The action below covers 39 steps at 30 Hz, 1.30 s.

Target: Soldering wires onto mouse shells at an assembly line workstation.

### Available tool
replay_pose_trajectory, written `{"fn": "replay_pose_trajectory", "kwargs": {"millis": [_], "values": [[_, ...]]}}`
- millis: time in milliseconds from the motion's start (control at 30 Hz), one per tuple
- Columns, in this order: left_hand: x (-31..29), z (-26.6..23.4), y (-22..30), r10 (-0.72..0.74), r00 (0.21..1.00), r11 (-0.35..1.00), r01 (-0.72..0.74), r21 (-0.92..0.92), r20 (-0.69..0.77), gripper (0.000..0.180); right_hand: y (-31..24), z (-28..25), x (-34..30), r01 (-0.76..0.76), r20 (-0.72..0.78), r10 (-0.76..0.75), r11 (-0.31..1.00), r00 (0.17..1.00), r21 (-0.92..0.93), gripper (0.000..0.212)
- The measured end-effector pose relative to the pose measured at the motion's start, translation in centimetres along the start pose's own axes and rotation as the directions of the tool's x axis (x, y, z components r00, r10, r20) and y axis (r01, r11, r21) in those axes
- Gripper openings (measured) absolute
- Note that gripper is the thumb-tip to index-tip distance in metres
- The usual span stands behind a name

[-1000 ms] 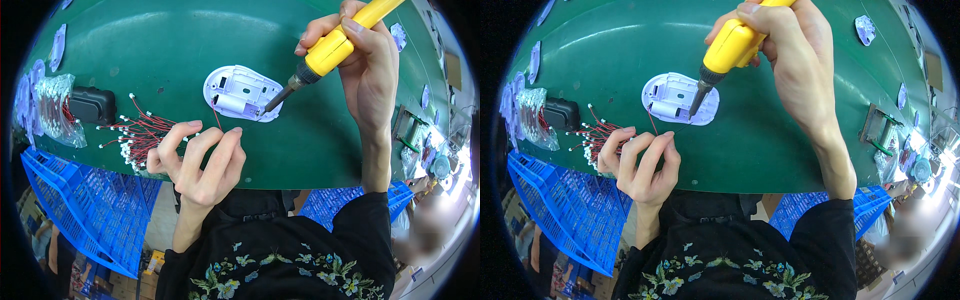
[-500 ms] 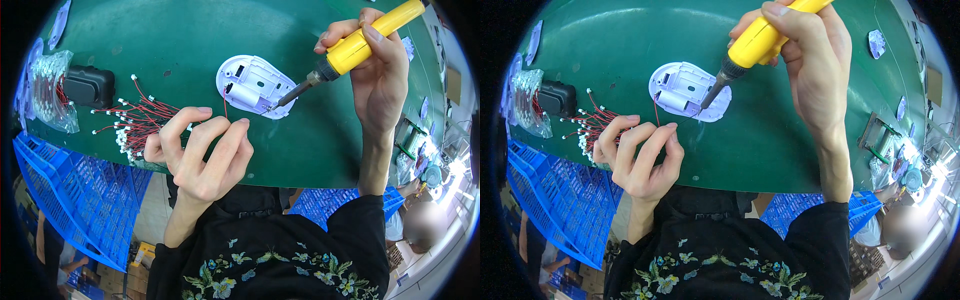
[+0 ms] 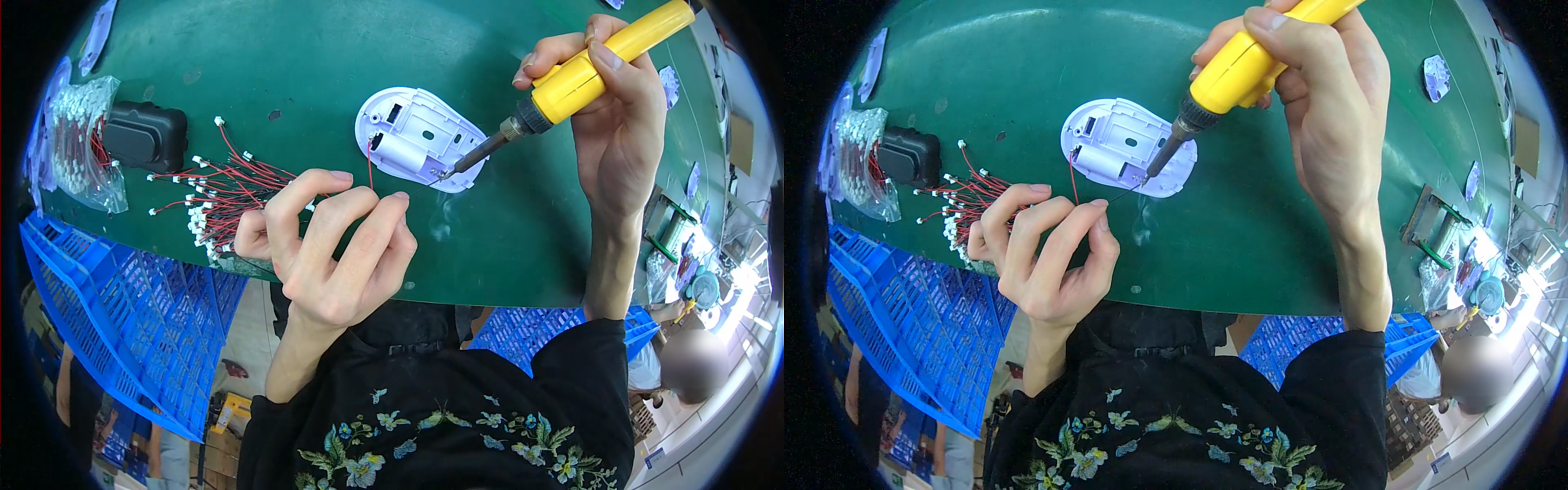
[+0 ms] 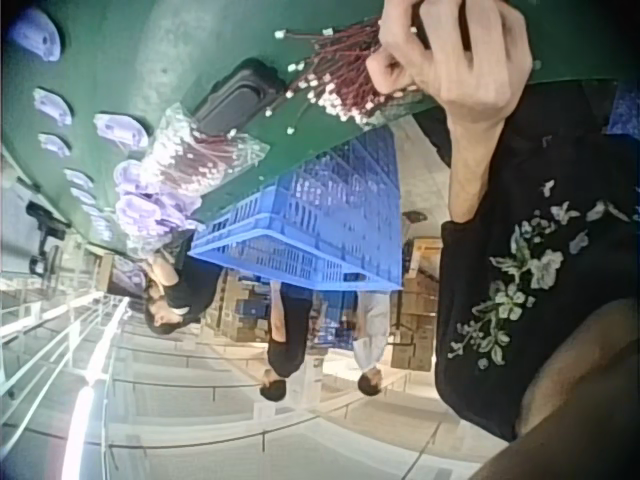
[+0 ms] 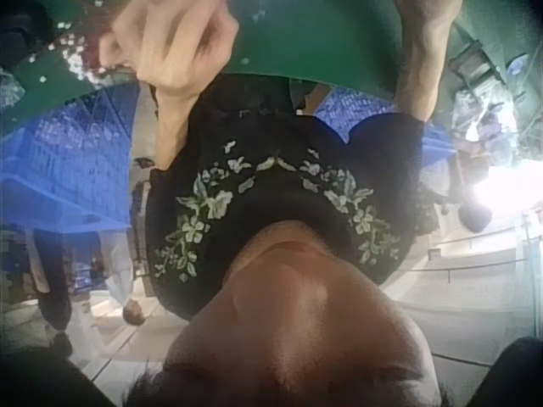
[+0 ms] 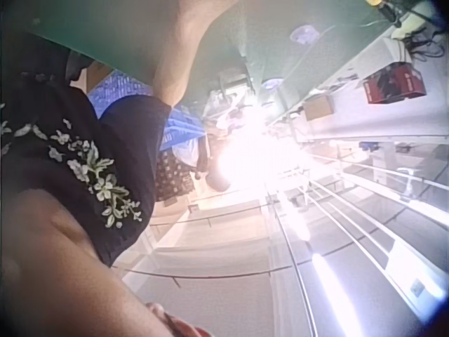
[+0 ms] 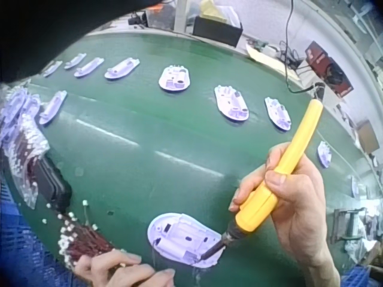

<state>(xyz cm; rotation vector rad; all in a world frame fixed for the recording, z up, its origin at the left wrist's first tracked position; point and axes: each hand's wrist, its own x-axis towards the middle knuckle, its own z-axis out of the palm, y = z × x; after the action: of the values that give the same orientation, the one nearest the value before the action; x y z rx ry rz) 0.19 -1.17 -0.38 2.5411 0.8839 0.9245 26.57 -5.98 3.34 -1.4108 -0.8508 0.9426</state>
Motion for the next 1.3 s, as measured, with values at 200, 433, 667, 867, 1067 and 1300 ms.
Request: {"fn": "replay_pose_trajectory", "kwargs": {"millis": [200,433,667,867,1067,1300], "values": [[0.0,0.2,-0.1,0.0,1.0,1.0,0.0,-0.017,-0.006,0.027,0.2,-0.1,0.0,0.018,0.043,-0.018,1.0,0.999,0.001,0.024],[0.0,0.1,0.0,-0.008,1.0,1.0,0.008,-0.03,0.0,0.026,0.3,-0.5,0.1,0.012,0.055,-0.014,1.0,0.998,0.028,0.022],[-0.1,0.2,0.0,-0.002,1.0,0.999,0.003,-0.032,0.007,0.026,-1.0,3.6,-0.1,0.004,-0.221,0.012,0.997,0.975,0.071,0.024],[0.0,0.1,0.0,0.002,1.0,1.0,-0.001,-0.029,0.006,0.026,-1.1,3.7,-0.2,-0.011,-0.225,0.029,0.997,0.974,0.083,0.023],[0.0,0.2,0.0,0.0,1.0,1.0,0.001,-0.031,0.004,0.026,-1.0,3.4,-0.2,0.003,-0.212,0.017,0.995,0.977,0.096,0.023],[0.1,0.2,0.1,-0.001,1.0,0.999,0.001,-0.04,0.004,0.025,-0.6,3.2,-0.2,0.024,-0.177,-0.01,0.996,0.984,0.081,0.023]]}}
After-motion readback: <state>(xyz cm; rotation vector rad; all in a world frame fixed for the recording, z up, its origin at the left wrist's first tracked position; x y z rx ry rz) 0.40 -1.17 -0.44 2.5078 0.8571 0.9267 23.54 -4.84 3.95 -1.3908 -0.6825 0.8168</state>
